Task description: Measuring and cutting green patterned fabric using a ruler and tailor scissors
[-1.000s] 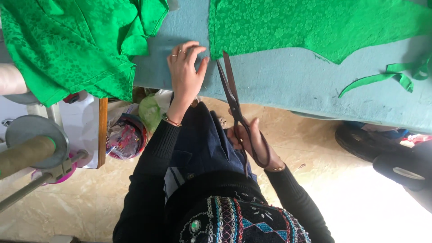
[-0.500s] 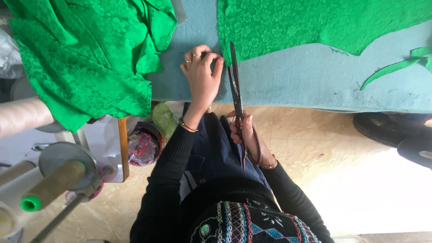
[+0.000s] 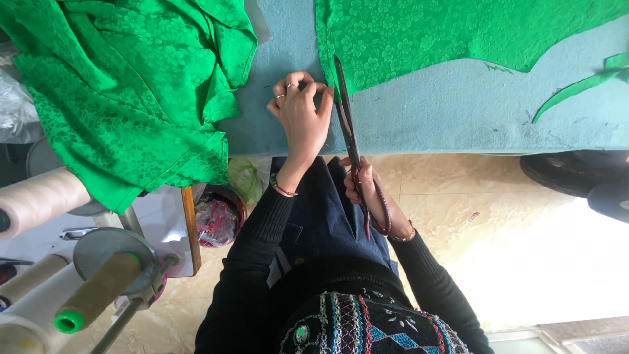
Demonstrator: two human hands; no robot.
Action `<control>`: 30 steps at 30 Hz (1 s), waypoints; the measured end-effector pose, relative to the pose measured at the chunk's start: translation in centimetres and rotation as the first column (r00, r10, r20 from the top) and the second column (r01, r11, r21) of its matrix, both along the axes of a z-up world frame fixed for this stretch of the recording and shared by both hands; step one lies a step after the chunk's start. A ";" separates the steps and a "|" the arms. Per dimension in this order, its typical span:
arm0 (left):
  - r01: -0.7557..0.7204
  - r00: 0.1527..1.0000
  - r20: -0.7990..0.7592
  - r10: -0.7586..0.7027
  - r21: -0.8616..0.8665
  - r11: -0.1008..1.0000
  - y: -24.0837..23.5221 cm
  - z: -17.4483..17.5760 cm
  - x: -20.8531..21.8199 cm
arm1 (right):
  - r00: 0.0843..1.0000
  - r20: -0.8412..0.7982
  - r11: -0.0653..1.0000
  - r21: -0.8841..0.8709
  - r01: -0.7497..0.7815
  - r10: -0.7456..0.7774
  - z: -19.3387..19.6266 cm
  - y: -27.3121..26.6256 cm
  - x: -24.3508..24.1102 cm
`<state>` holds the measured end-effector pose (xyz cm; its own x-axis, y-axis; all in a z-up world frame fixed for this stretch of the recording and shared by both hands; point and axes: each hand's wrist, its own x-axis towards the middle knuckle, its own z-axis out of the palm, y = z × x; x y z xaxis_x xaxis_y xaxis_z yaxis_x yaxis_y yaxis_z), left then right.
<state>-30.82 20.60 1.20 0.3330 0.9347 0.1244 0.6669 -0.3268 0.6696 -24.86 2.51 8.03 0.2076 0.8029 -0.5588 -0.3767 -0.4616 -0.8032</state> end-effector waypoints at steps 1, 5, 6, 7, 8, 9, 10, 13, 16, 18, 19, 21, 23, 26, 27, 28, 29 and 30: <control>0.007 1.000 0.012 -0.006 -0.014 1.000 0.0 0.2 0.0 | 1.000 0.021 1.000 0.013 -0.001 0.001 0.1 0.1 0.1; 0.019 1.000 0.009 -0.019 -0.026 0.999 0.2 0.1 0.0 | 0.999 0.035 1.000 0.011 -0.005 0.004 0.3 0.5 0.3; 0.021 1.000 0.010 -0.020 -0.025 0.999 0.3 -0.1 0.0 | 0.999 0.036 1.000 0.012 -0.003 0.003 -0.1 0.5 0.3; 0.022 1.000 0.008 -0.021 -0.037 0.999 0.4 -0.2 0.0 | 0.998 0.059 1.000 0.018 -0.004 0.003 -0.5 0.5 0.3; 0.022 1.000 0.001 -0.022 -0.052 0.998 0.2 -0.3 -0.1 | 0.997 0.078 1.000 0.021 -0.006 0.004 -0.9 0.3 0.2; 0.023 1.000 -0.001 -0.023 -0.054 0.998 0.2 -0.2 -0.2 | 0.997 0.075 1.000 0.019 -0.004 0.003 -0.7 0.3 0.0; 0.025 1.000 -0.005 -0.025 -0.043 0.999 0.2 -0.1 -0.1 | 0.994 0.105 1.000 0.004 -0.007 0.006 -0.5 0.5 -0.2; 0.033 0.999 -0.003 -0.034 -0.041 0.999 0.3 0.2 -0.1 | 0.989 0.148 1.000 -0.019 0.012 -0.009 -1.4 0.2 -0.5; 0.038 0.999 0.002 -0.038 -0.046 0.998 0.4 0.4 -0.2 | 0.991 0.133 0.999 -0.036 0.031 -0.026 -1.3 0.3 -0.6; 0.038 0.999 0.003 -0.038 -0.041 0.998 0.6 0.4 -0.3 | 0.994 0.107 0.999 -0.044 0.032 -0.027 -0.9 0.7 -0.6; 0.038 0.999 0.009 -0.038 -0.035 0.999 0.7 0.3 -0.3 | 0.996 0.081 0.998 -0.046 0.033 -0.029 -0.8 0.9 -0.5; 0.042 0.999 0.013 -0.042 -0.028 0.999 0.8 0.3 -0.4 | 0.998 0.056 0.998 -0.047 0.037 -0.034 -0.5 1.7 -0.4; 0.048 0.999 0.021 -0.047 -0.036 0.998 0.9 0.2 -0.5 | 0.998 -0.011 0.996 -0.062 0.058 -0.059 -0.2 2.9 -0.1; 0.069 0.998 -0.001 -0.069 -0.072 0.995 1.2 0.4 -0.7 | 0.994 -0.064 0.994 -0.068 0.081 -0.085 0.4 4.3 0.2; 0.074 0.997 0.000 -0.074 -0.072 0.995 1.4 0.3 -0.8 | 0.994 -0.063 0.994 -0.068 0.086 -0.090 -0.3 4.3 0.2; 0.082 0.997 -0.007 -0.083 -0.074 0.994 1.5 0.3 -0.8 | 0.993 -0.068 0.993 -0.081 0.088 -0.093 -0.9 4.3 0.3; 0.091 0.996 -0.013 -0.092 -0.075 0.993 1.6 0.3 -0.8 | 0.993 -0.072 0.992 -0.094 0.090 -0.097 -1.6 4.3 0.4; 0.094 0.995 -0.012 -0.095 -0.076 0.993 1.6 0.4 -0.9 | 0.993 -0.071 0.991 -0.095 0.092 -0.099 -1.5 4.3 0.4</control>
